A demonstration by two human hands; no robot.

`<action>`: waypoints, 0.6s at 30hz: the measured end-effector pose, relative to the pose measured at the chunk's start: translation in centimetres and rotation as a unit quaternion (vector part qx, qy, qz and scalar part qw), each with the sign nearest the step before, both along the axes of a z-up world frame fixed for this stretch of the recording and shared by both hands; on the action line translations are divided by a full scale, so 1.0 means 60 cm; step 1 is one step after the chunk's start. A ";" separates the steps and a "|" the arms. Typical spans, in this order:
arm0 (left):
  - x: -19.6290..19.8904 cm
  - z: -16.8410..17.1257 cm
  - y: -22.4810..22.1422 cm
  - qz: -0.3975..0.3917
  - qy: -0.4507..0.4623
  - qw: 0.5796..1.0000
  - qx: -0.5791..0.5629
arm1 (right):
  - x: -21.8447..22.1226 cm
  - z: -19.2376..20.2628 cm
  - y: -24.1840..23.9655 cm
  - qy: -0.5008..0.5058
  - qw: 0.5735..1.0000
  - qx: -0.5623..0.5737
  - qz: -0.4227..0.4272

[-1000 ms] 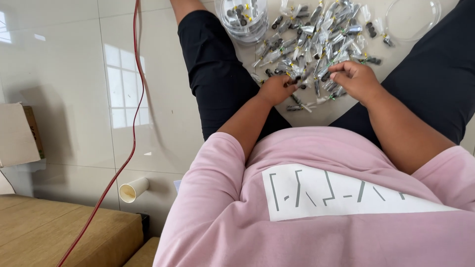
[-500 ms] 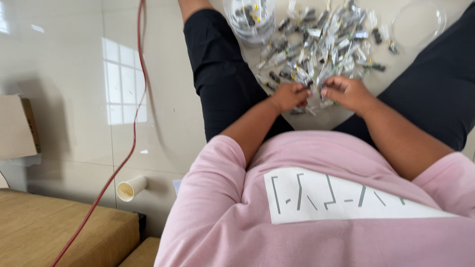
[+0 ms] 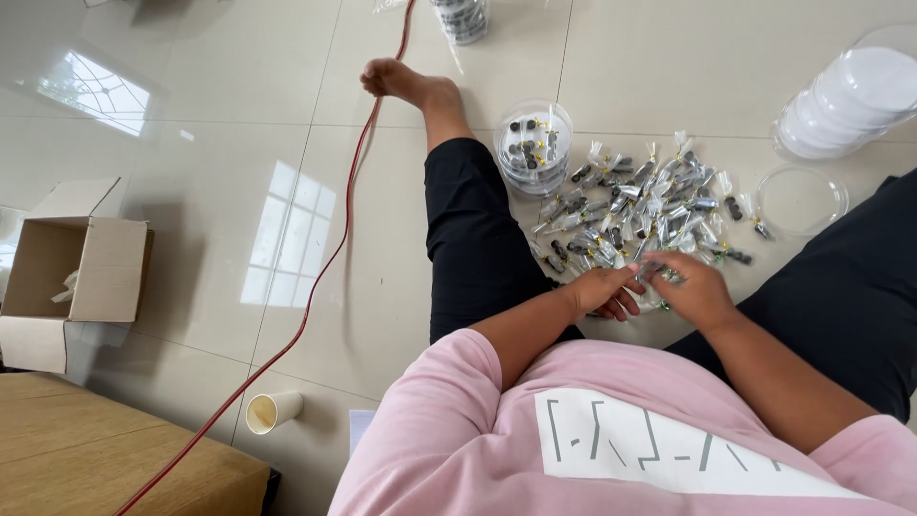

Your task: The person sits on the floor and places small individually wrapped items into a clear cylindrical container by hand.

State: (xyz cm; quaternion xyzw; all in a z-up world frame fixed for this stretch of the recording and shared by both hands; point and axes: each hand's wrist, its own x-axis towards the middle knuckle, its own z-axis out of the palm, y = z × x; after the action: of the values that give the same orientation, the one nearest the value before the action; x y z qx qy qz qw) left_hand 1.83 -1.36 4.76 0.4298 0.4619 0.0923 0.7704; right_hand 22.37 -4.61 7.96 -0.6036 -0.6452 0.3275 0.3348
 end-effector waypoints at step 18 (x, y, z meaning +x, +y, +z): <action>-0.024 -0.078 -0.001 0.076 -0.104 0.992 0.008 | -0.012 0.033 -0.007 0.027 0.995 -0.007 0.099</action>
State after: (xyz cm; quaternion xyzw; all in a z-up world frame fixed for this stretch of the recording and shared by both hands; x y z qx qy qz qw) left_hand 0.39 -1.45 0.07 0.3876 0.4099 0.1982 0.8015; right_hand 21.65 -5.02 9.95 -0.5301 -0.6902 0.3798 0.3137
